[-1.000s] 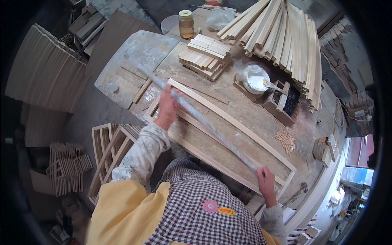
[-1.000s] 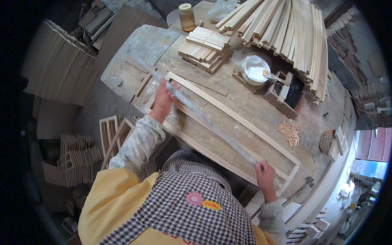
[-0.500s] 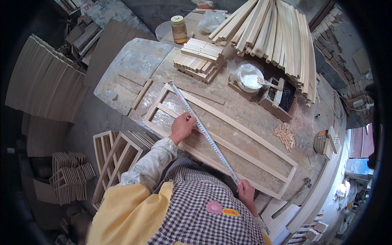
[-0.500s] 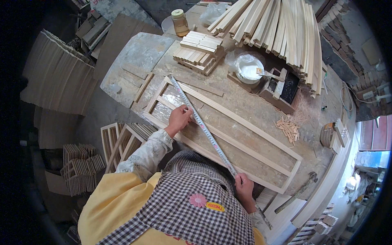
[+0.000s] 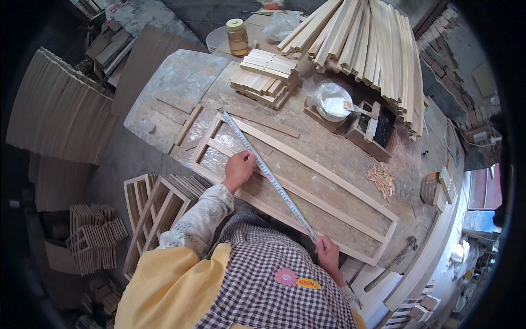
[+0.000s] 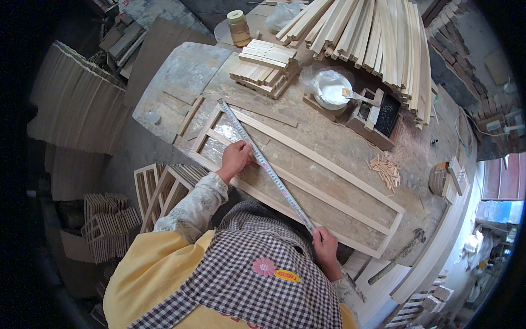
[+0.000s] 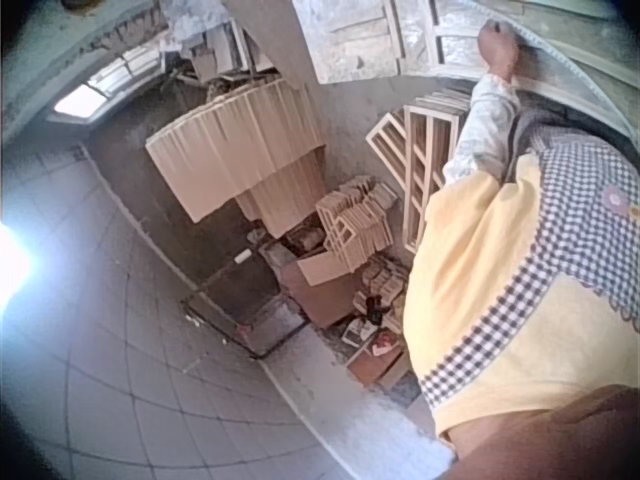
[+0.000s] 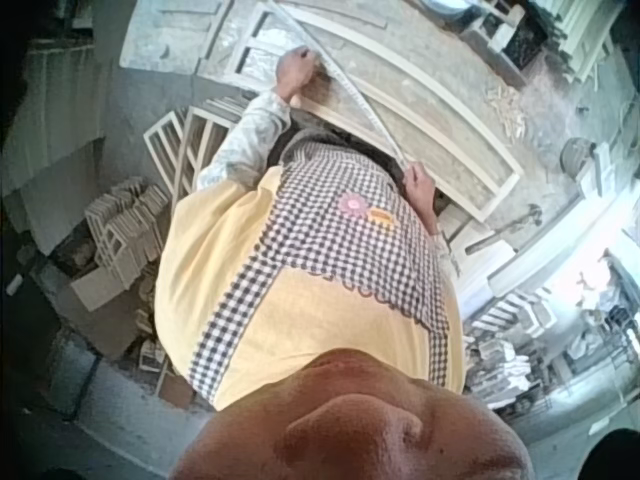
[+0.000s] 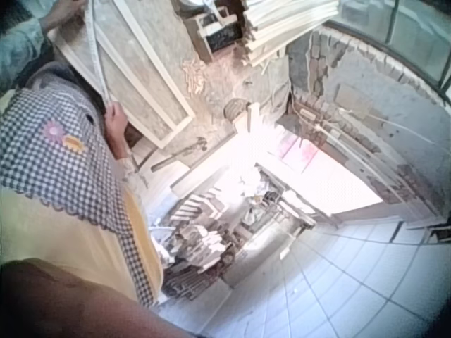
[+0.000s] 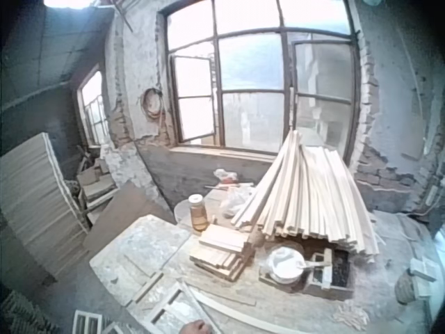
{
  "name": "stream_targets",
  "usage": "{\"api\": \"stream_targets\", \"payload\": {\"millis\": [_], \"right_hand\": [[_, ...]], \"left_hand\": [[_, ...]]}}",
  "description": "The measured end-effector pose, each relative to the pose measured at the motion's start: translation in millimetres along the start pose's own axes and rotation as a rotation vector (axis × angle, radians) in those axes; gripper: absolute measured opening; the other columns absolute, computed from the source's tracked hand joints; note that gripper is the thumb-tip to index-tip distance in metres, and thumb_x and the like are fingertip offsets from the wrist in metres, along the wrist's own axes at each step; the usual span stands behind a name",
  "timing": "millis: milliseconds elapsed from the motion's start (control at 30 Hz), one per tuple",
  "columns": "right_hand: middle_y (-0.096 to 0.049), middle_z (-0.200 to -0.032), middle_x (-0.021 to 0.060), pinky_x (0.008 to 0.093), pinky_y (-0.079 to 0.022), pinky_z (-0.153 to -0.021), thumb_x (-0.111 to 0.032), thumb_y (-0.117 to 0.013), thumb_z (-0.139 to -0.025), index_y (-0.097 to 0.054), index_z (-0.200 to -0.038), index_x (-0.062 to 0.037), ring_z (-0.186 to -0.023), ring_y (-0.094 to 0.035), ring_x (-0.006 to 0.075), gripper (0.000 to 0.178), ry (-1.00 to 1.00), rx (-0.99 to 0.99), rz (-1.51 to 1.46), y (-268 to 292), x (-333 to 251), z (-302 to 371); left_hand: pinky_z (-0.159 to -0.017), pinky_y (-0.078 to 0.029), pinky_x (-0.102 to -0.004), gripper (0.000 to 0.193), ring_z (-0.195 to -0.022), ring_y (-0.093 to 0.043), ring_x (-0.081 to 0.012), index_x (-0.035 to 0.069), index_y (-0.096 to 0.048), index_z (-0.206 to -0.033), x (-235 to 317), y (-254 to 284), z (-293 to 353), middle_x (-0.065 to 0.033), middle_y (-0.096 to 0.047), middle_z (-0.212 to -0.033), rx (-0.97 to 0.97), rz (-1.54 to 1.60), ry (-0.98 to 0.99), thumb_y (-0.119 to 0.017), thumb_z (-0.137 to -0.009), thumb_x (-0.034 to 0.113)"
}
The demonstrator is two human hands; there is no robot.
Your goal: The person assembles small wooden frames by inserting dowels into pre-drilled holes, applying glue, and hammering pieces together. The person also measures and aligns the frame components on a workbench.
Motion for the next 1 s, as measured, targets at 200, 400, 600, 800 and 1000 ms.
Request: {"api": "stream_targets", "payload": {"millis": [200, 400, 600, 800, 1000], "right_hand": [[-0.061, -0.063, 0.0051, 0.0294, -0.046, -0.056, -0.018, -0.058, -0.103, -0.067, -0.094, -0.0018, -0.058, -0.060, 0.0119, 0.021, 0.015, -0.020, 0.020, -1, -4, -3], [-0.068, -0.074, 0.0133, 0.0454, -0.052, -0.063, -0.029, -0.059, -0.102, -0.068, -0.098, -0.0093, -0.068, -0.068, 0.0363, 0.022, 0.064, 0.071, 0.135, -4, 6, -5], [-0.072, -0.090, 0.0168, 0.0517, -0.053, -0.071, -0.038, -0.059, -0.101, -0.068, -0.103, -0.0114, -0.084, -0.069, 0.0414, 0.028, 0.021, 0.069, 0.179, 3, -1, -2], [-0.074, -0.099, 0.0172, 0.0541, -0.053, -0.079, -0.046, -0.063, -0.096, -0.067, -0.116, -0.0129, -0.092, -0.070, 0.0411, 0.039, -0.031, 0.131, 0.276, 47, 18, 34], [-0.074, -0.093, 0.0115, 0.0486, -0.054, -0.080, -0.042, -0.082, -0.082, -0.067, -0.116, -0.0127, -0.088, -0.069, 0.0360, 0.047, -0.157, 0.293, 0.302, 141, 75, 96]], "left_hand": [[-0.053, -0.052, -0.0290, 0.033, -0.056, -0.066, -0.0141, 0.002, -0.071, -0.087, -3, 0, 2, -0.0049, -0.067, -0.065, -0.010, 0.138, 0.057, -0.061, -0.102, 0.029], [-0.056, -0.054, -0.0314, 0.033, -0.062, -0.069, -0.0159, -0.002, -0.070, -0.092, -21, -7, -10, -0.0089, -0.070, -0.070, -0.048, 0.220, 0.044, -0.058, -0.104, 0.026], [-0.053, -0.051, -0.0272, 0.022, -0.058, -0.060, -0.0101, 0.007, -0.068, -0.092, -33, -6, -16, -0.0020, -0.065, -0.070, -0.085, 0.349, 0.023, -0.062, -0.104, 0.024], [-0.057, -0.050, -0.0256, 0.029, -0.059, -0.058, -0.0102, 0.004, -0.065, -0.097, -49, -4, -30, -0.0011, -0.061, -0.070, -0.035, 0.289, -0.057, -0.065, -0.104, 0.032], [-0.060, -0.050, -0.0252, 0.030, -0.061, -0.056, -0.0095, 0.004, -0.065, -0.102, -52, 3, -29, 0.0004, -0.058, -0.070, -0.037, 0.295, -0.092, -0.065, -0.105, 0.035]]}}
Point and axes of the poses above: each hand's wrist, its own z-axis away from the middle knuckle, its own y-axis out of the back of the hand, x = y × z, the point moved 3 cm from there along -z, towards the middle knuckle
